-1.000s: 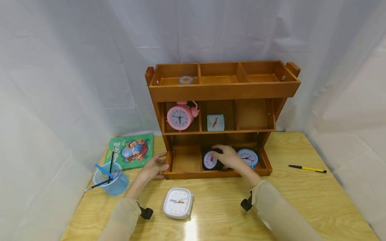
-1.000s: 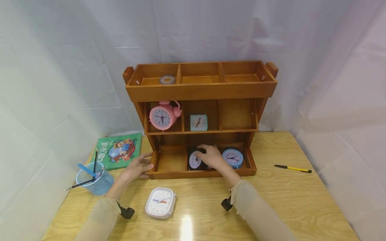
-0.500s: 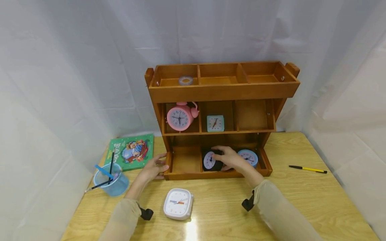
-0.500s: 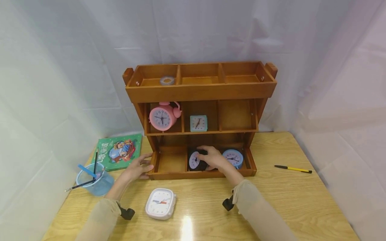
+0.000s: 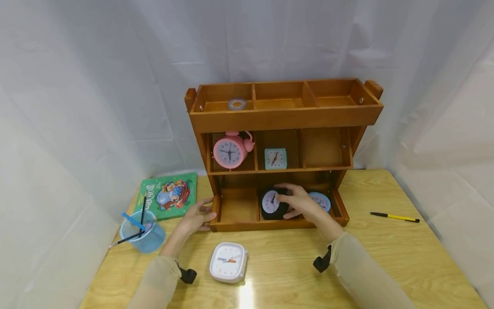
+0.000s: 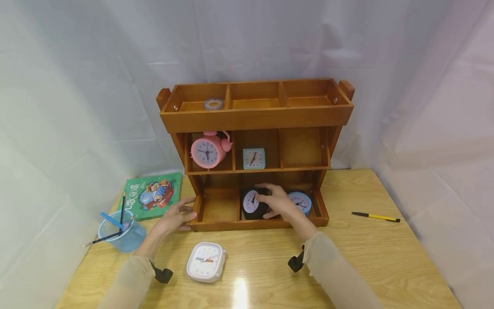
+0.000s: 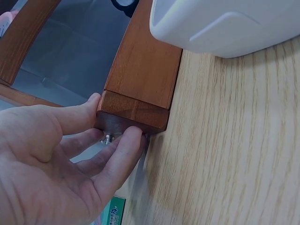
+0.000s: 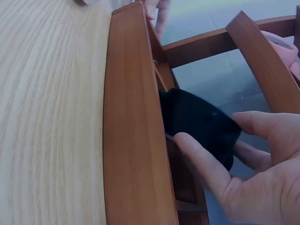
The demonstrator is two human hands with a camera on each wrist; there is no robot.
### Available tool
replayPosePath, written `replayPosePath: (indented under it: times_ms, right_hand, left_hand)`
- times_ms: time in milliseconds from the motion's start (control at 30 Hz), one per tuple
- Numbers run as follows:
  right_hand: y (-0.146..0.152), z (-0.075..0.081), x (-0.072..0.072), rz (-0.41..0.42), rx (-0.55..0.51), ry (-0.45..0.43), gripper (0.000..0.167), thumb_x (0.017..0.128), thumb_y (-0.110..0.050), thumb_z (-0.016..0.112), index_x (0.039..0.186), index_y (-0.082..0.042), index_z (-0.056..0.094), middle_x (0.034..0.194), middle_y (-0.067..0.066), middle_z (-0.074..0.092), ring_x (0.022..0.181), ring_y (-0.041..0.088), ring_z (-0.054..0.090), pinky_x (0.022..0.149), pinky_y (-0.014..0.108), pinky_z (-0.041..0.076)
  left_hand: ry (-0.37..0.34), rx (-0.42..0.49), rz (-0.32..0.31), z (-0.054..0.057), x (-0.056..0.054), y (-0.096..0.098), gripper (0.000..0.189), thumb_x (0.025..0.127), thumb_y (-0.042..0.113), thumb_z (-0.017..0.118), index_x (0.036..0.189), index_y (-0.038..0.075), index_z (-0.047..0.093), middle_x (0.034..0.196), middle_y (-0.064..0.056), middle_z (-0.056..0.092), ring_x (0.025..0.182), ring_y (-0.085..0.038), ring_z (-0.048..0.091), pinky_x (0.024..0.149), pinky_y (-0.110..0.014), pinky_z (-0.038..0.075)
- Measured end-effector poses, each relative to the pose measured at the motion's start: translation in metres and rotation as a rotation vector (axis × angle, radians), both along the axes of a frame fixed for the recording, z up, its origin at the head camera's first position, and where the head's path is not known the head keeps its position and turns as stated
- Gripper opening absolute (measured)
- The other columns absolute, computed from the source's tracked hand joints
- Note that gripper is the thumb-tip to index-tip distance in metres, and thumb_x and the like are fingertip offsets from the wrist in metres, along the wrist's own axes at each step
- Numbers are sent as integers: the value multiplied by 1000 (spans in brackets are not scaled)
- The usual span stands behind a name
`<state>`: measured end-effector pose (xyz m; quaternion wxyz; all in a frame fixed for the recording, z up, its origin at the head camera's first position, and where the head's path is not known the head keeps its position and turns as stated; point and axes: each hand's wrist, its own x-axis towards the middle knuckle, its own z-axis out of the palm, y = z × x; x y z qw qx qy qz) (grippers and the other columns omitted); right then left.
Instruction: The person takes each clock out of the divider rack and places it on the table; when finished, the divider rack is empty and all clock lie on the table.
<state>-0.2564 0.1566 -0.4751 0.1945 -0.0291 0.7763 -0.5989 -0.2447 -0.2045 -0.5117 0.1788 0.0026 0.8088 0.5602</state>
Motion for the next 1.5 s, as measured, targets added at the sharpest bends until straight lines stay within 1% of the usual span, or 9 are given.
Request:
replayPosePath:
  times_ms: [67,133,333,467,567,800,1067,1333,1500]
  right_hand:
    - [3,1,1,-16,-43,-8,55,106,-21,62,158,-13,47,98,7,52,52,9,42,65,36,67]
    - [6,2,2,-30,-97,-26,56,106,-21,62,159,-15,46,98,6,53,51,9,41,68,38,68]
    - [12,4,5,-20,-276,-106,60,107,-22,61,163,-15,39,123,12,54,52,8,42,77,41,68]
    - [15,5,9,16,-382,-166,61,109,-21,59,165,-15,35,134,15,53,79,15,69,81,42,68]
    - [16,5,12,58,-430,-186,60,110,-21,56,166,-15,32,139,17,52,105,27,74,82,42,68]
    - [18,10,20,108,-505,-216,59,111,-17,53,165,-18,32,135,13,52,103,30,74,79,43,68]
    - [25,14,29,195,-560,-181,55,112,-13,50,164,-15,34,136,13,53,106,27,72,83,40,68]
    - [27,20,40,221,-541,-168,51,111,-13,52,161,-18,41,138,12,55,107,26,73,85,44,67]
    - [29,18,51,252,-488,-129,52,110,-14,55,161,-17,42,137,8,61,108,24,74,85,43,67]
  left_hand:
    - [0,1,-1,0,0,0,66,106,9,61,165,4,31,150,-37,45,122,-42,64,84,-48,66]
    - [-1,1,-1,0,1,0,67,106,9,61,165,4,31,150,-37,45,122,-42,65,84,-47,66]
    - [-4,1,2,-3,1,0,66,106,8,62,165,5,31,151,-36,45,121,-39,65,84,-47,66]
    - [-1,9,7,-3,2,1,66,106,8,62,164,5,32,151,-36,46,120,-38,65,83,-46,66]
    - [-1,17,12,-4,2,1,65,106,8,62,164,4,33,150,-36,46,119,-37,65,83,-45,66]
    - [-3,25,11,-6,2,1,65,105,6,61,163,3,33,148,-36,47,117,-35,65,83,-45,66]
    - [-8,25,15,-6,1,-1,64,105,6,61,163,4,34,149,-36,47,118,-36,65,85,-46,66]
    - [2,22,8,-4,0,-1,64,105,7,62,163,3,34,147,-36,47,117,-35,65,83,-45,67]
    - [0,30,19,-4,-1,-1,64,105,6,61,163,4,35,148,-35,48,117,-35,64,84,-44,66]
